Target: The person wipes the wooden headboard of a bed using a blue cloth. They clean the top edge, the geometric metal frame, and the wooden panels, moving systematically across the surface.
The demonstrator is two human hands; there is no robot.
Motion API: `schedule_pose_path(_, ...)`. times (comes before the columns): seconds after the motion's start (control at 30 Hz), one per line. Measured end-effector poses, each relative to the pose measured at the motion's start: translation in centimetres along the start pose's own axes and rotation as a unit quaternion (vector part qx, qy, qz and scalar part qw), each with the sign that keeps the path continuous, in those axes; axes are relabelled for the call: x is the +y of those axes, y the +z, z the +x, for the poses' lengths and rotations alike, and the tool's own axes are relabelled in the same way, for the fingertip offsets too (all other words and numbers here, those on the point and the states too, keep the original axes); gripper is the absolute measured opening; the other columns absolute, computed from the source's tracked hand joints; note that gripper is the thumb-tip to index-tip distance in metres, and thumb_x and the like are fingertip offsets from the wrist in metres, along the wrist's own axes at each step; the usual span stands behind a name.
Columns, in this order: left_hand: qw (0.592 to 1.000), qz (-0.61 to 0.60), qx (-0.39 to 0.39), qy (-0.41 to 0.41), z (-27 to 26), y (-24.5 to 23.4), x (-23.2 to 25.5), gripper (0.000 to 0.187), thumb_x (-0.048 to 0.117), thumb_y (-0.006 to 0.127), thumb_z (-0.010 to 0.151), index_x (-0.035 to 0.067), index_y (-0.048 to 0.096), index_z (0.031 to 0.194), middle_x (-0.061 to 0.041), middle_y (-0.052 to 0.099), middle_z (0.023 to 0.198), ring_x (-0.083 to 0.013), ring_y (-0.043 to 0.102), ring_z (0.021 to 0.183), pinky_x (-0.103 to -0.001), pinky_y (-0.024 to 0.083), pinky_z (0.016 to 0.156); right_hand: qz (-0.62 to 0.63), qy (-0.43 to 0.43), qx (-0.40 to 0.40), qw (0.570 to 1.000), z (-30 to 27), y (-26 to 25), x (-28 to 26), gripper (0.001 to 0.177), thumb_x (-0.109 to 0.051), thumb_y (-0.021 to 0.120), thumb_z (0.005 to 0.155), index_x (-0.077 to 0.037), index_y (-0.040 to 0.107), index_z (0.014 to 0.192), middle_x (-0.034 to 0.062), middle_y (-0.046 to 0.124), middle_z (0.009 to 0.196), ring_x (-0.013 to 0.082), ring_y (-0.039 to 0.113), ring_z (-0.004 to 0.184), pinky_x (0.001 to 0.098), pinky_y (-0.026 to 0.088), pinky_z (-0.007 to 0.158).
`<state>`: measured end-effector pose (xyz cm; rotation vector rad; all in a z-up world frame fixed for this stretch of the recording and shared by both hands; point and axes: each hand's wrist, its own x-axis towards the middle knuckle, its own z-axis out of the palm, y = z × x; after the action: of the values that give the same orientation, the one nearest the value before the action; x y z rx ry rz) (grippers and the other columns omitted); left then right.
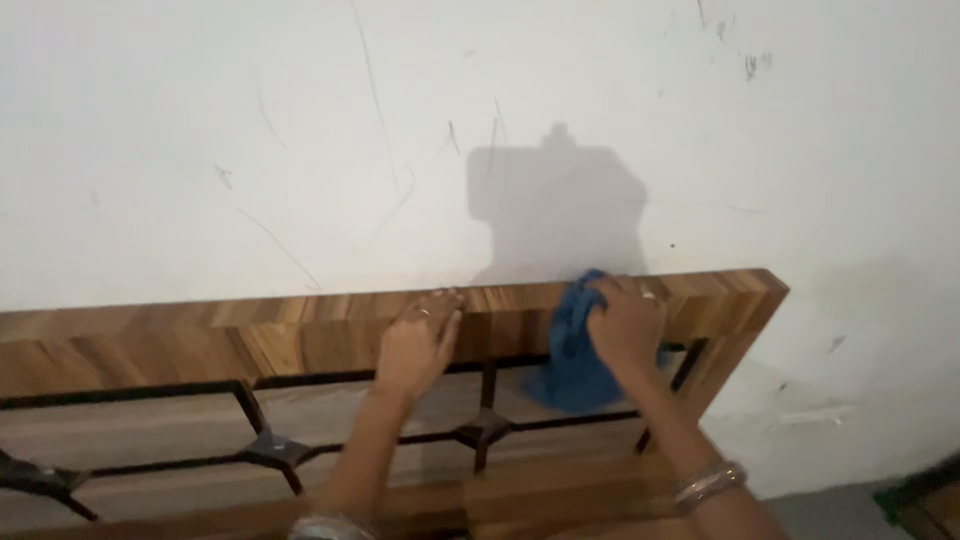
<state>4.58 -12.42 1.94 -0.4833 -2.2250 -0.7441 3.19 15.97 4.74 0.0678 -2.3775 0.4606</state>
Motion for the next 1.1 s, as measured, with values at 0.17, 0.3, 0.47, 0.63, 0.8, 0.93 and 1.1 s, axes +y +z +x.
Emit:
schedule_pose_path(0.17, 0.998, -0.056, -0.006, -0.015, 0.5, -0.4, 0.6, 0.031, 0.024, 0.054, 0.102, 0.005, 0.074, 0.116, -0.015, 0.073, 0.121, -0.0342, 0.069, 0.113, -0.044, 0.057, 0.092, -0.070, -0.103, 0.049, 0.991, -2.8, 5.3, -9.6, 0.043, -0.013, 0.063, 0.070, -0.013, 0.075, 0.112, 0.0127, 0.066, 0.128, 0.0331, 0.059, 0.113, 0.0551, 0.039, 0.098)
schedule_pose_path(0.3, 0.989, -0.059, -0.124, -0.059, 1.4, -2.7, -0.7, 0.036, 0.030, 0.052, 0.102, 0.008, 0.073, 0.121, -0.017, 0.073, 0.117, -0.0375, 0.070, 0.103, -0.047, 0.056, 0.090, -0.017, -0.108, 0.034, 0.993, -2.7, 5.4, -11.3, 0.039, -0.010, 0.063, 0.075, -0.015, 0.076, 0.112, 0.0090, 0.068, 0.126, 0.0315, 0.060, 0.115, 0.0558, 0.038, 0.099)
schedule_pose_path(0.47, 0.988, -0.150, -0.035, 0.018, 0.9, -1.4, -3.0, 0.039, 0.033, 0.052, 0.103, 0.004, 0.076, 0.114, -0.021, 0.075, 0.112, -0.0401, 0.070, 0.098, -0.049, 0.056, 0.083, 0.042, -0.028, 0.048, 0.998, -2.4, 3.4, -7.0, 0.039, -0.005, 0.059, 0.080, -0.012, 0.075, 0.115, 0.0106, 0.069, 0.128, 0.0338, 0.061, 0.111, 0.0517, 0.043, 0.106)
schedule_pose_path(0.63, 0.989, -0.074, -0.113, -0.061, 2.0, -0.6, -3.2, 0.046, 0.043, 0.049, 0.106, 0.006, 0.075, 0.113, -0.020, 0.076, 0.101, -0.0375, 0.072, 0.088, -0.048, 0.057, 0.079, -0.017, -0.037, 0.143, 0.989, -2.9, 6.3, -11.0, 0.037, -0.006, 0.063, 0.073, -0.012, 0.076, 0.108, 0.0122, 0.069, 0.126, 0.0371, 0.058, 0.118, 0.0539, 0.037, 0.107)
schedule_pose_path(0.8, 0.986, -0.103, -0.093, -0.092, 1.8, -1.7, -2.2, 0.045, 0.037, 0.043, 0.105, 0.011, 0.067, 0.133, -0.023, 0.074, 0.094, -0.0407, 0.070, 0.085, -0.051, 0.055, 0.077, -0.003, -0.094, 0.102, 0.990, -5.5, 7.9, -14.6, 0.051, -0.003, 0.067, 0.075, -0.009, 0.066, 0.126, 0.0177, 0.059, 0.136, 0.0384, 0.050, 0.128, 0.0562, 0.032, 0.112)
schedule_pose_path(0.93, 0.991, -0.087, -0.073, -0.063, 1.8, -1.1, -2.4, 0.042, 0.036, 0.045, 0.104, 0.010, 0.072, 0.124, -0.023, 0.074, 0.100, -0.0431, 0.069, 0.086, -0.053, 0.054, 0.078, -0.010, -0.057, 0.108, 0.992, -6.1, 6.6, -10.8, 0.063, 0.000, 0.065, 0.078, -0.010, 0.057, 0.139, 0.0219, 0.047, 0.149, 0.0435, 0.040, 0.138, 0.0579, 0.029, 0.115)
schedule_pose_path(1.1, 0.992, -0.105, -0.050, -0.055, 1.4, -0.6, -2.5, 0.040, 0.033, 0.044, 0.105, 0.011, 0.072, 0.123, -0.022, 0.074, 0.102, -0.0396, 0.071, 0.091, -0.050, 0.056, 0.080, -0.009, 0.068, 0.219, 0.973, -7.8, 11.5, -10.3, 0.071, 0.009, 0.054, 0.083, 0.003, 0.041, 0.153, 0.0317, 0.026, 0.164, 0.0519, 0.025, 0.149, 0.0611, 0.020, 0.120)
